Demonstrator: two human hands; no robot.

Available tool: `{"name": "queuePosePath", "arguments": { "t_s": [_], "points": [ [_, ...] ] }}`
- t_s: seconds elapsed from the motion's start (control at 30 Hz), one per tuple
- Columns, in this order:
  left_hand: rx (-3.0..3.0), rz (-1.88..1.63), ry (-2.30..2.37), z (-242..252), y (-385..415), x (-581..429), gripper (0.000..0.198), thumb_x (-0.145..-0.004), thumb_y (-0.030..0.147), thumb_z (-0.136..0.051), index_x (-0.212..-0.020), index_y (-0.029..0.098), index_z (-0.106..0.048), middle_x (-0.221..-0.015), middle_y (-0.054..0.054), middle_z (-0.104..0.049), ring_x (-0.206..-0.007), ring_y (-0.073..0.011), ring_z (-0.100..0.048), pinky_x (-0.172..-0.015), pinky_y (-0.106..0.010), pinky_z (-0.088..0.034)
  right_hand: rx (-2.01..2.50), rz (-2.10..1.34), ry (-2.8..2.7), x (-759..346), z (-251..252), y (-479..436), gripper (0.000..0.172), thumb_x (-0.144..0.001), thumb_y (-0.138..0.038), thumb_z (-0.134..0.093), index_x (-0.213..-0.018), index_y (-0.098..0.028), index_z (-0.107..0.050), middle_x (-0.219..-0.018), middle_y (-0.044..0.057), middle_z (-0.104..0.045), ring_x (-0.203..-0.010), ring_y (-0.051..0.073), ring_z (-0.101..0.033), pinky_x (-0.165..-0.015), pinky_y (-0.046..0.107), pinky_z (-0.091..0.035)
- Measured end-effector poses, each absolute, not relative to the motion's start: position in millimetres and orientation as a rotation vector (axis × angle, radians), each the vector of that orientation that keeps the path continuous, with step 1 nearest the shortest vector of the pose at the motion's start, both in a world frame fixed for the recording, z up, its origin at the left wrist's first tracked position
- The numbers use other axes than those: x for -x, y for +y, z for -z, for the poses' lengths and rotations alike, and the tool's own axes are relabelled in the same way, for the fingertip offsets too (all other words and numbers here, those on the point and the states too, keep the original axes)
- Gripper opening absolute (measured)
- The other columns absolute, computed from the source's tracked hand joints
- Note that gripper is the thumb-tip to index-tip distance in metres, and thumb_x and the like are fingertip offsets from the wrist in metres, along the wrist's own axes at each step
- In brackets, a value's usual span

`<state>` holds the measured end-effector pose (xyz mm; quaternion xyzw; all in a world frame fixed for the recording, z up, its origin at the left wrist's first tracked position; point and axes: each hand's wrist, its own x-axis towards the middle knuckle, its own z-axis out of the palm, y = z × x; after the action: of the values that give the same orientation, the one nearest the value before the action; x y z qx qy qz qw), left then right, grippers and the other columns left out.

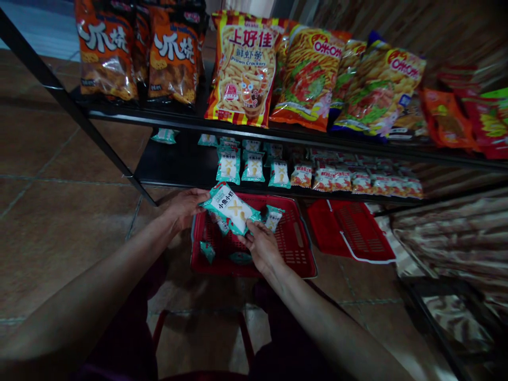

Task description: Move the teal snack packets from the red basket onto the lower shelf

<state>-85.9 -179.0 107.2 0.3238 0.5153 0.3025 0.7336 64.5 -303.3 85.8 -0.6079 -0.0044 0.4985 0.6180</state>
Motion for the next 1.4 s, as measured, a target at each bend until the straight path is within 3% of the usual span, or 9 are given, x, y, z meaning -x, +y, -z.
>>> {"name": "queuePosePath", "arguments": {
  "t_s": [0.17, 0.33, 0.5, 0.7, 0.93, 1.13, 1.2, 1.3, 1.4],
  "points": [
    [-0.987, -0.893, 1.209, -90.7, -176.5, 88.2, 0.009, -0.063, 0.012, -0.059, -0.055, 0.015, -0.056, -0.056, 0.002, -0.056, -0.057, -0.0089, -0.049, -0.060, -0.022, -0.039, 1.472, -1.265, -0.075, -42.4, -77.7, -312.4, 0.047, -0.044, -0.040, -0.083, -0.062, -0.018, -0.045, -0.050, -0.007, -0.056, -0.047, 0.008, -0.055, -0.042, 0.017, -0.044],
    [-1.330, -0.927, 1.345, -83.8, -167.5, 95.7, 0.011, -0.065, 0.011, -0.056, -0.057, 0.017, -0.058, -0.058, 0.001, -0.057, -0.062, -0.0124, -0.052, -0.061, -0.024, -0.039, 1.414, -1.407, -0.066, -22.0, -72.3, -315.8, 0.050, -0.042, -0.042, -0.084, -0.066, -0.018, -0.047, -0.056, -0.005, -0.061, -0.053, 0.010, -0.061, -0.053, 0.021, -0.052],
    [-0.873, -0.963, 1.205, -94.4, -171.6, 97.3, 0.003, -0.068, 0.018, -0.063, -0.066, 0.016, -0.061, -0.063, 0.000, -0.061, -0.060, -0.0109, -0.054, -0.063, -0.024, -0.042, 1.360, -1.403, 0.003, -12.5, -68.1, -308.1, 0.052, -0.039, -0.036, -0.086, -0.065, -0.019, -0.045, -0.053, -0.007, -0.061, -0.054, 0.010, -0.062, -0.060, 0.024, -0.055],
    [-0.414, -0.923, 1.066, -103.3, -180.3, 103.2, 0.013, -0.066, 0.018, -0.069, -0.074, 0.015, -0.059, -0.072, -0.002, -0.065, -0.067, -0.0109, -0.059, -0.070, -0.024, -0.045, 1.326, -1.393, 0.018, -3.7, -63.1, -293.6, 0.051, -0.038, -0.032, -0.087, -0.068, -0.020, -0.048, -0.056, -0.007, -0.063, -0.057, 0.010, -0.063, -0.064, 0.025, -0.056],
    [-0.482, -0.752, 1.130, -95.3, -183.1, 118.5, 0.039, -0.063, 0.027, -0.073, -0.099, 0.020, -0.059, -0.094, -0.005, -0.068, -0.068, -0.0138, -0.062, -0.062, -0.028, -0.047, 1.288, -1.383, -0.041, 8.3, -59.6, -273.5, 0.050, -0.040, -0.033, -0.087, -0.070, -0.019, -0.050, -0.059, -0.006, -0.064, -0.057, 0.010, -0.063, -0.063, 0.023, -0.054],
    [-0.582, -0.910, 1.142, -79.0, -180.1, 118.2, 0.050, -0.062, 0.021, -0.072, -0.108, 0.025, -0.054, -0.092, -0.003, -0.068, -0.076, -0.0163, -0.065, -0.064, -0.028, -0.051, 1.297, -1.447, -0.062, 16.2, -50.7, -263.9, 0.045, -0.043, -0.031, -0.086, -0.065, -0.019, -0.048, -0.061, -0.004, -0.065, -0.062, 0.012, -0.065, -0.064, 0.023, -0.053],
    [-0.619, -0.972, 1.123, -69.9, -172.7, 117.0, 0.051, -0.062, 0.021, -0.072, -0.109, 0.025, -0.055, -0.092, -0.003, -0.068, -0.077, -0.0169, -0.065, -0.066, -0.029, -0.052, 1.337, -1.424, -0.102, 13.9, -48.1, -258.7, 0.041, -0.047, -0.031, -0.084, -0.073, -0.019, -0.054, -0.070, -0.003, -0.067, -0.066, 0.012, -0.066, -0.067, 0.023, -0.053],
    [-0.676, -0.999, 1.082, -57.9, -159.7, 113.1, 0.049, -0.062, 0.022, -0.072, -0.109, 0.025, -0.056, -0.089, -0.003, -0.068, -0.075, -0.0180, -0.065, -0.067, -0.032, -0.053, 1.416, -1.330, -0.231, 4.7, -46.2, -245.5, 0.050, -0.053, -0.034, -0.081, -0.097, -0.023, -0.059, -0.086, -0.001, -0.069, -0.075, 0.013, -0.065, -0.069, 0.024, -0.053],
    [-0.710, -0.985, 1.115, -49.8, -148.3, 106.7, 0.044, -0.066, 0.020, -0.069, -0.108, 0.023, -0.056, -0.090, -0.004, -0.067, -0.074, -0.0178, -0.065, -0.067, -0.033, -0.053, 1.433, -1.287, -0.421, -6.8, -43.9, -228.1, 0.052, -0.060, -0.038, -0.075, -0.107, -0.024, -0.058, -0.097, 0.001, -0.068, -0.081, 0.013, -0.063, -0.072, 0.025, -0.051]
  ]
}}
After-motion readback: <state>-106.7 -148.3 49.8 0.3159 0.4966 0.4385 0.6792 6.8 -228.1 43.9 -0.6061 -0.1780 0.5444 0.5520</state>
